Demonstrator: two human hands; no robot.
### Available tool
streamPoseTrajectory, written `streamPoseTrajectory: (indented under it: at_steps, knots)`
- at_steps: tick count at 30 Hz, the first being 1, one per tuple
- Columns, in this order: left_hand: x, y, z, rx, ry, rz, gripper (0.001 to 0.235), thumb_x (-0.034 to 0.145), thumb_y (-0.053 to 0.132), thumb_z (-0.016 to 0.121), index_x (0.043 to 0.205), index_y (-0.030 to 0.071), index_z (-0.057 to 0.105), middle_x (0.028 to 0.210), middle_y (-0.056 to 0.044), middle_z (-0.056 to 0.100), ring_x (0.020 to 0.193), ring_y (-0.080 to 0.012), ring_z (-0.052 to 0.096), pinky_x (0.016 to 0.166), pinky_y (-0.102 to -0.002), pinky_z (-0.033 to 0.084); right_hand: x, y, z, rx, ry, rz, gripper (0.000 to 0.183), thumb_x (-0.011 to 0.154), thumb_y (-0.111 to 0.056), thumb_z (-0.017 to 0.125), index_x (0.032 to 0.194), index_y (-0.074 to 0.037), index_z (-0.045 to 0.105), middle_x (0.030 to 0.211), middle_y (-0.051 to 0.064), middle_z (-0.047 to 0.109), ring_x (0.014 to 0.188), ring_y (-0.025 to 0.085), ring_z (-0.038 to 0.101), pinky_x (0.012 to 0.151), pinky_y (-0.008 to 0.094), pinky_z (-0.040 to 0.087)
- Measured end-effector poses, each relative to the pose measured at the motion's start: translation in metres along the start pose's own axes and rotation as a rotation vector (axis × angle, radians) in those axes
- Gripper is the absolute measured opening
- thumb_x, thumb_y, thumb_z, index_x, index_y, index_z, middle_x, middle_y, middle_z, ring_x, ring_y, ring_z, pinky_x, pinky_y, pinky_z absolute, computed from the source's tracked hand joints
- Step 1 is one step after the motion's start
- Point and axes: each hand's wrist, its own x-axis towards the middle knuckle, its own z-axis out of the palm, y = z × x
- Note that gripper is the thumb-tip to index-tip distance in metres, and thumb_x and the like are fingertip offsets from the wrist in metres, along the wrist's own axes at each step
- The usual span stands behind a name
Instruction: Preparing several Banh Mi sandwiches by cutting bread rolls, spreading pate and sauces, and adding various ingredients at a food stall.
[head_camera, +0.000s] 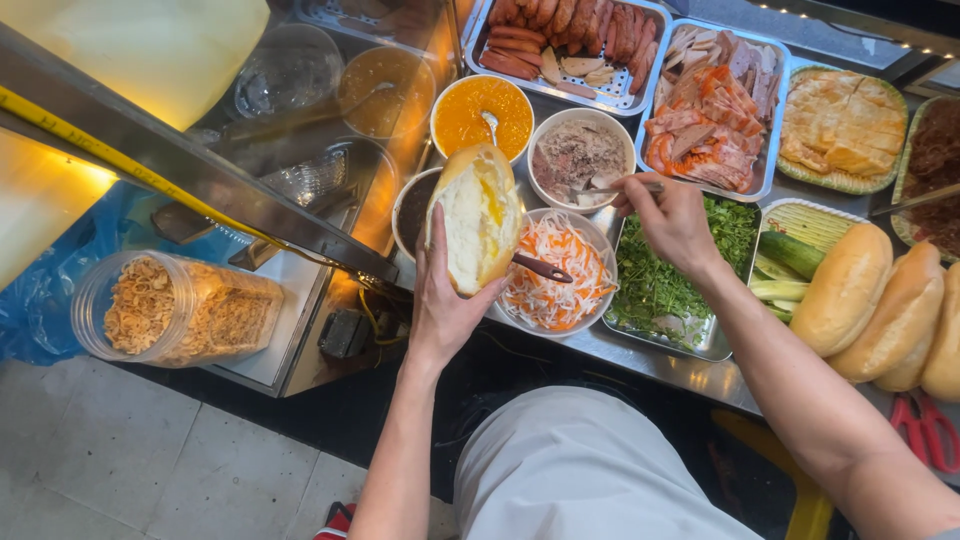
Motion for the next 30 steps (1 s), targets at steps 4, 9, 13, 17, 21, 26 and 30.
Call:
streamPoseTrajectory:
  at_steps: [4,9,13,17,21,26,30]
  knots:
    - [0.004,-0.003,0.002,0.01,-0.004,0.033,0.121,0.075,0.016,0.093,0.165,0.012,0.012,0.155,-0.029,0.04,0.14,-0.0428,0.048,0.114,-0.047,0.045,0.002,0.035,-0.007,0.397,0.091,0.214,0.028,0.11,-0.019,0.054,0.115,0.003,0.071,0.092,0.01,0.076,0.078,0.013,0.07,0.072,0.025,0.055]
    - [0.022,0.003,0.008,0.085,-0.062,-0.017,0.129,0.065,0.016,0.095,0.163,0.012,0.011,0.157,-0.029,0.034,0.142,-0.0446,0.045,0.113,-0.047,0.047,-0.013,-0.012,-0.012,0.749,0.18,0.212,0.028,0.112,-0.017,0.055,0.122,0.005,0.068,0.097,0.009,0.074,0.079,0.01,0.066,0.073,0.023,0.053]
    - [0.038,0.027,0.017,0.089,-0.059,0.019,0.133,0.062,0.018,0.097,0.162,0.01,0.009,0.157,-0.031,0.03,0.141,-0.0467,0.044,0.112,-0.048,0.047,-0.022,-0.064,0.006,0.459,0.142,-0.097,0.026,0.112,-0.013,0.056,0.128,0.004,0.068,0.105,0.011,0.074,0.09,0.013,0.069,0.08,0.026,0.056]
    - [0.049,0.034,0.016,0.095,0.025,0.119,0.134,0.063,0.016,0.097,0.162,0.009,0.006,0.158,-0.032,0.028,0.143,-0.0485,0.042,0.115,-0.048,0.045,-0.038,-0.057,0.02,-0.11,0.11,-0.571,0.027,0.1,-0.005,0.067,0.126,-0.001,0.07,0.111,0.014,0.073,0.094,0.022,0.069,0.079,0.032,0.059]
    - [0.054,0.027,-0.002,0.169,0.065,0.098,0.136,0.063,0.015,0.096,0.164,0.01,0.006,0.159,-0.032,0.028,0.144,-0.0476,0.043,0.117,-0.048,0.045,-0.066,-0.086,0.01,-0.167,-0.089,-0.768,0.034,0.089,-0.003,0.072,0.122,-0.004,0.071,0.109,0.014,0.072,0.096,0.025,0.07,0.079,0.035,0.059]
    - [0.05,0.025,-0.01,0.179,0.015,0.179,0.135,0.063,0.017,0.097,0.164,0.012,0.006,0.16,-0.031,0.027,0.144,-0.0484,0.042,0.117,-0.047,0.044,-0.056,-0.078,-0.017,0.016,-0.182,-0.647,0.024,0.095,-0.005,0.065,0.118,-0.004,0.072,0.104,0.012,0.074,0.091,0.02,0.072,0.079,0.031,0.06]
    - [0.046,0.039,-0.02,0.118,-0.071,0.202,0.134,0.064,0.019,0.098,0.163,0.012,0.008,0.161,-0.031,0.026,0.144,-0.0471,0.043,0.116,-0.046,0.044,-0.027,-0.059,-0.031,0.36,-0.031,-0.15,0.023,0.112,-0.011,0.055,0.123,0.004,0.069,0.101,0.01,0.073,0.09,0.012,0.069,0.082,0.027,0.059]
